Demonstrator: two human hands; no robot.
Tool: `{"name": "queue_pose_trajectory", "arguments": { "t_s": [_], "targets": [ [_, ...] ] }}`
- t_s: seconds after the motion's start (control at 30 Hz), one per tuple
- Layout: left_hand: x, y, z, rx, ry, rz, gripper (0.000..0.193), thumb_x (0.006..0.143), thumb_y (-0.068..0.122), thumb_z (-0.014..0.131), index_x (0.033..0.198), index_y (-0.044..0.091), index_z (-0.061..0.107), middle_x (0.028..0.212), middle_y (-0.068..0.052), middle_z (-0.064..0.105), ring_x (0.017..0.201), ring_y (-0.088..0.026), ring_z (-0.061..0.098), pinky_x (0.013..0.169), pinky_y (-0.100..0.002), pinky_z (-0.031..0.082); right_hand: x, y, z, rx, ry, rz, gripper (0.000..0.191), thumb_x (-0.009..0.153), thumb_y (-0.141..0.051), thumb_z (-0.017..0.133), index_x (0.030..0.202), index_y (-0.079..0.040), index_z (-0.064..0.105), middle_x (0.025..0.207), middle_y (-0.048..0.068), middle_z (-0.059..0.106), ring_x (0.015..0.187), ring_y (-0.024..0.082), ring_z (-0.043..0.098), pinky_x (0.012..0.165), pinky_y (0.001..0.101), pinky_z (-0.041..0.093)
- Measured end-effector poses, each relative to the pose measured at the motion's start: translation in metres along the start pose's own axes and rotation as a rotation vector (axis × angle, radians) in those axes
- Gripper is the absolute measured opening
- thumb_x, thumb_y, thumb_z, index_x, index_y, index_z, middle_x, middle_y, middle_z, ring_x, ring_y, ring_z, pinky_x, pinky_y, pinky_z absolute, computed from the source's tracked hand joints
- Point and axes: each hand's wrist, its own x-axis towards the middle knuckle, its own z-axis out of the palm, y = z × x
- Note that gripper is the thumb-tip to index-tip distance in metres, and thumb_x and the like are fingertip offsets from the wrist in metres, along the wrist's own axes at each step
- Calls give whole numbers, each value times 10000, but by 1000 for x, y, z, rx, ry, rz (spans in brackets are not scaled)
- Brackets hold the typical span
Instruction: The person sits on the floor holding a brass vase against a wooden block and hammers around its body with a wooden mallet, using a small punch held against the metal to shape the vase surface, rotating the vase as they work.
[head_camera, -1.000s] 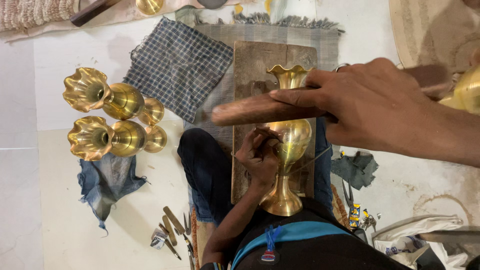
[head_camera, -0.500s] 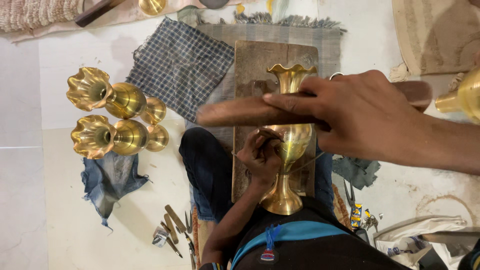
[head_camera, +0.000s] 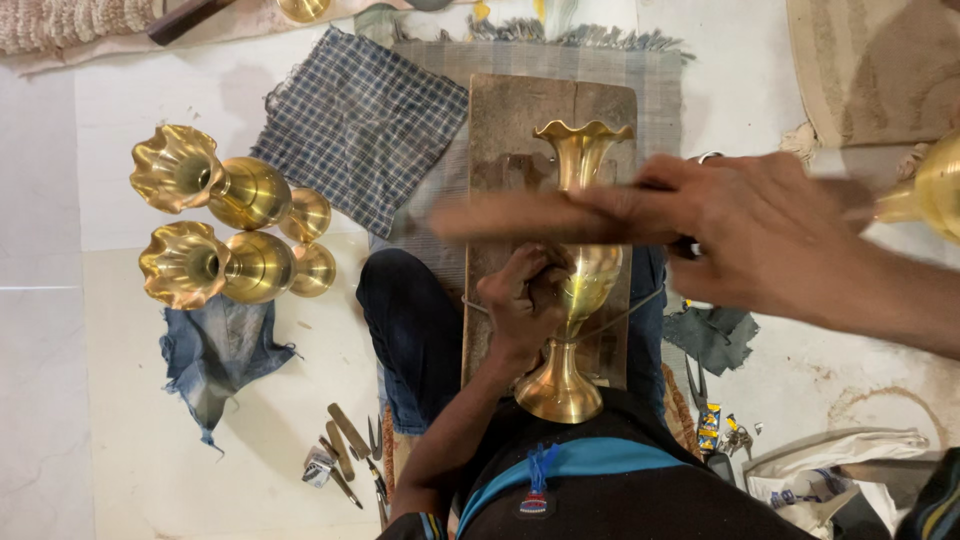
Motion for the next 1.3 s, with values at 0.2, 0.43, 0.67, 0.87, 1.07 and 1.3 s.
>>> {"name": "queue_pose_trajectory", "arguments": {
  "t_s": [0.2, 0.43, 0.67, 0.87, 1.07, 1.3],
  "targets": [
    [6, 4, -6, -38, -150, -116, 324, 882, -85, 593, 1168, 11, 713, 985, -84, 796, 822, -162, 793, 742, -284, 651, -19, 17, 20, 102, 98, 36, 913, 713, -88, 654, 1555, -345, 413, 1148, 4, 669, 472, 151, 598, 411, 294, 455],
    [29, -1, -19, -67, -413, 49, 504, 720, -62, 673, 1220, 1, 688, 1084, -110, 775, 969, -188, 784, 862, -314, 651, -52, 43, 66, 307, 231, 58, 834, 769, -50, 693, 1527, -333, 494, 1113, 28, 710, 509, 125, 596, 425, 308, 464],
    [47, -11, -18, 49, -716, 155, 484, 726, -15, 732, 1200, 82, 740, 971, -58, 793, 821, -170, 778, 728, -302, 622, -96, 51, 156, 769, 612, 92, 682, 759, 49, 661, 1411, -142, 610, 1263, 105, 689, 638, 50, 668, 501, 212, 489],
    [70, -13, -18, 119, -932, 329, 395, 767, 172, 871, 1141, 142, 745, 834, -69, 750, 673, -238, 707, 638, -382, 559, -114, 16, 215, 668, 1013, 124, 667, 789, 54, 686, 1442, -55, 598, 1050, 108, 676, 858, 154, 651, 638, 239, 509],
    [87, -9, -4, 77, -1111, 506, 323, 856, 142, 732, 1170, 215, 747, 822, -17, 745, 698, -190, 718, 635, -382, 514, -131, -36, 247, 660, 881, 598, 441, 874, -21, 753, 1293, -79, 629, 984, 131, 695, 745, 158, 709, 621, 276, 582],
    [99, -15, 4, 56, -1239, 639, 331, 768, 138, 847, 1083, 199, 767, 707, -22, 723, 663, -200, 708, 557, -394, 475, -108, -48, 282, 344, 1182, 349, 606, 864, 49, 782, 1425, 11, 554, 1063, 233, 672, 930, 286, 707, 711, 340, 559]
  ]
}}
